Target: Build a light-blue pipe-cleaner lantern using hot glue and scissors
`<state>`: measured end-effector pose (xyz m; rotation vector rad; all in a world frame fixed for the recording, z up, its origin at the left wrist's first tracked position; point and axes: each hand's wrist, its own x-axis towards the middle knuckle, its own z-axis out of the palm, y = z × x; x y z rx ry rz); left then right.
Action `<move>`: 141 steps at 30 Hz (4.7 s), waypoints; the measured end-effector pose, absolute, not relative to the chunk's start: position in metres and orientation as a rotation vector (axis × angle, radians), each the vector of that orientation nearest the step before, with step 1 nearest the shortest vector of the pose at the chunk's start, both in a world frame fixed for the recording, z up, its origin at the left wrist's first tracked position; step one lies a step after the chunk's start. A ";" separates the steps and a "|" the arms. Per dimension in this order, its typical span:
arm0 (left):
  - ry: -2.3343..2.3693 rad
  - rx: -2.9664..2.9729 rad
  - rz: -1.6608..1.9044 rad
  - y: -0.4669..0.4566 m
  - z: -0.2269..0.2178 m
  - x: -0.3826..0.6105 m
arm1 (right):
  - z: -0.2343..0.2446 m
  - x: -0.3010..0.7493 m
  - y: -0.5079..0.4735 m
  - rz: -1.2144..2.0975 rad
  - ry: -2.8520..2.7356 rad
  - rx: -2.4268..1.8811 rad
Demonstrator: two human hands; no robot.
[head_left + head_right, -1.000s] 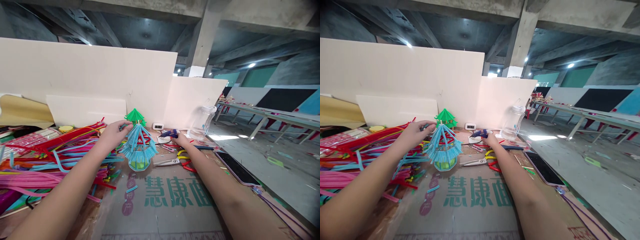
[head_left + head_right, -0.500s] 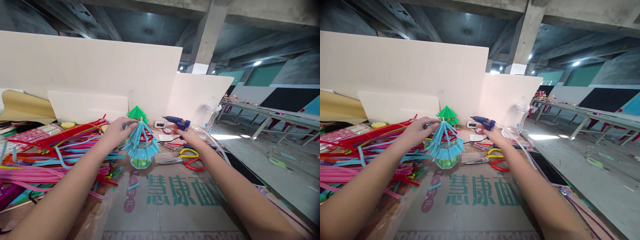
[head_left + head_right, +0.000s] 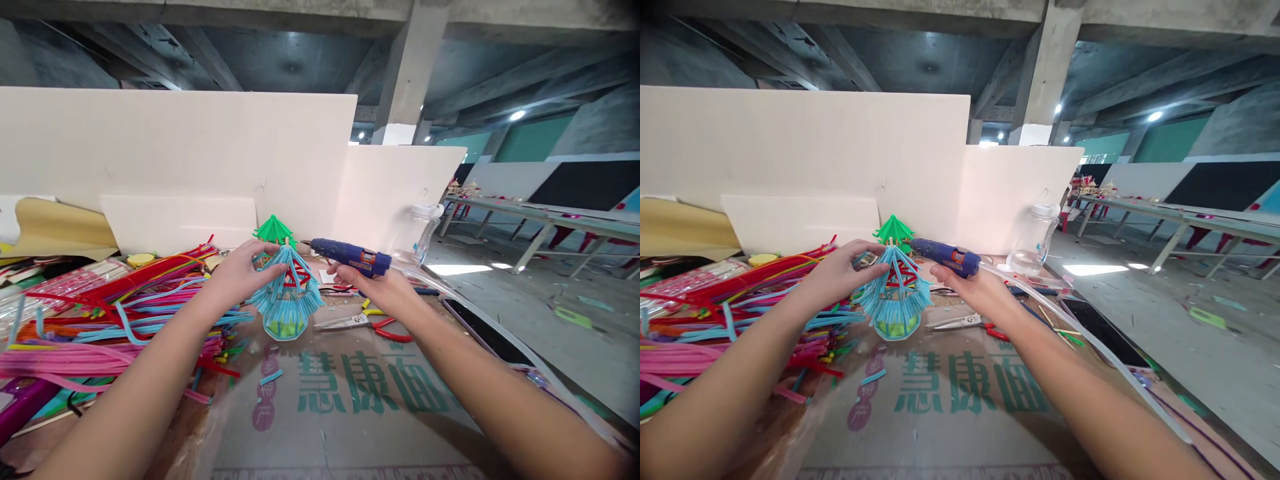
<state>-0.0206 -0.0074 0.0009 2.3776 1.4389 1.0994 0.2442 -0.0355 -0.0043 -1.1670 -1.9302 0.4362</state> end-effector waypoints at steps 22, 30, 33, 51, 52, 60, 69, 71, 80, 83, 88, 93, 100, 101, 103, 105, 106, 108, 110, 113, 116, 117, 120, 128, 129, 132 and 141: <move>1.439 2.361 1.044 -0.017 0.005 -0.016 | -0.016 0.241 -0.037 0.506 -1.941 -1.056; 1.416 2.391 1.036 -0.018 0.005 -0.016 | -0.016 0.239 -0.036 0.468 -1.930 -1.096; 1.427 2.393 1.027 -0.018 0.005 -0.015 | -0.016 0.240 -0.035 0.456 -1.932 -1.062; 1.444 2.397 1.032 -0.017 0.004 -0.014 | -0.014 0.239 -0.036 0.354 -1.930 -1.061; 1.442 2.398 1.034 -0.017 0.004 -0.014 | -0.014 0.239 -0.036 0.347 -1.926 -1.069; 1.440 2.391 1.038 -0.017 0.004 -0.014 | -0.013 0.239 -0.036 0.345 -1.916 -1.081; 1.464 2.374 1.016 -0.016 0.003 -0.014 | -0.014 0.241 -0.034 0.359 -1.905 -1.073; 1.447 2.374 1.024 -0.016 0.004 -0.014 | -0.015 0.241 -0.034 0.374 -1.914 -1.034; 1.438 2.347 1.042 -0.015 0.001 -0.014 | -0.012 0.240 -0.036 0.418 -1.898 -1.062; 1.433 2.361 1.051 -0.016 0.001 -0.014 | -0.009 0.238 -0.039 0.387 -1.903 -1.116; 1.441 2.375 1.042 -0.017 0.003 -0.014 | -0.008 0.237 -0.041 0.389 -1.895 -1.122; 1.441 2.356 1.022 -0.017 0.004 -0.014 | -0.011 0.237 -0.041 0.447 -1.872 -1.132; 1.425 2.353 1.015 -0.018 0.006 -0.014 | -0.008 0.236 -0.043 0.449 -1.898 -1.088; 1.433 2.352 1.008 -0.018 0.007 -0.014 | -0.007 0.236 -0.043 0.462 -1.904 -1.081; 1.441 2.353 0.998 -0.018 0.007 -0.015 | -0.006 0.236 -0.042 0.487 -1.928 -1.053; 1.436 2.355 1.001 -0.018 0.006 -0.016 | -0.006 0.237 -0.042 0.505 -1.926 -1.059; 1.430 2.353 1.006 -0.017 0.005 -0.016 | -0.007 0.238 -0.042 0.506 -1.907 -1.083; 1.426 2.343 1.008 -0.016 0.004 -0.017 | -0.008 0.239 -0.041 0.491 -1.856 -1.146; 1.429 2.335 0.999 -0.016 0.004 -0.017 | -0.011 0.240 -0.040 0.484 -1.830 -1.175; 1.439 2.345 0.999 -0.017 0.003 -0.016 | -0.014 0.241 -0.038 0.504 -1.840 -1.155; 1.437 2.358 1.009 -0.017 0.003 -0.015 | -0.016 0.241 -0.036 0.500 -1.863 -1.150; 1.436 2.360 1.011 -0.017 0.003 -0.015 | -0.016 0.241 -0.036 0.492 -1.871 -1.153; 1.423 2.364 1.015 -0.015 0.003 -0.016 | -0.015 0.241 -0.037 0.468 -1.893 -1.133; 1.402 2.350 1.012 -0.012 0.002 -0.019 | -0.012 0.240 -0.039 0.516 -1.943 -1.071; 1.399 2.354 1.013 -0.012 0.002 -0.019 | -0.013 0.240 -0.039 0.528 -1.946 -1.080; 1.400 2.358 1.007 -0.012 0.002 -0.020 | -0.014 0.243 -0.037 0.548 -1.955 -1.090; 1.441 2.361 0.995 -0.014 0.004 -0.020 | -0.013 0.241 -0.037 0.514 -1.955 -1.012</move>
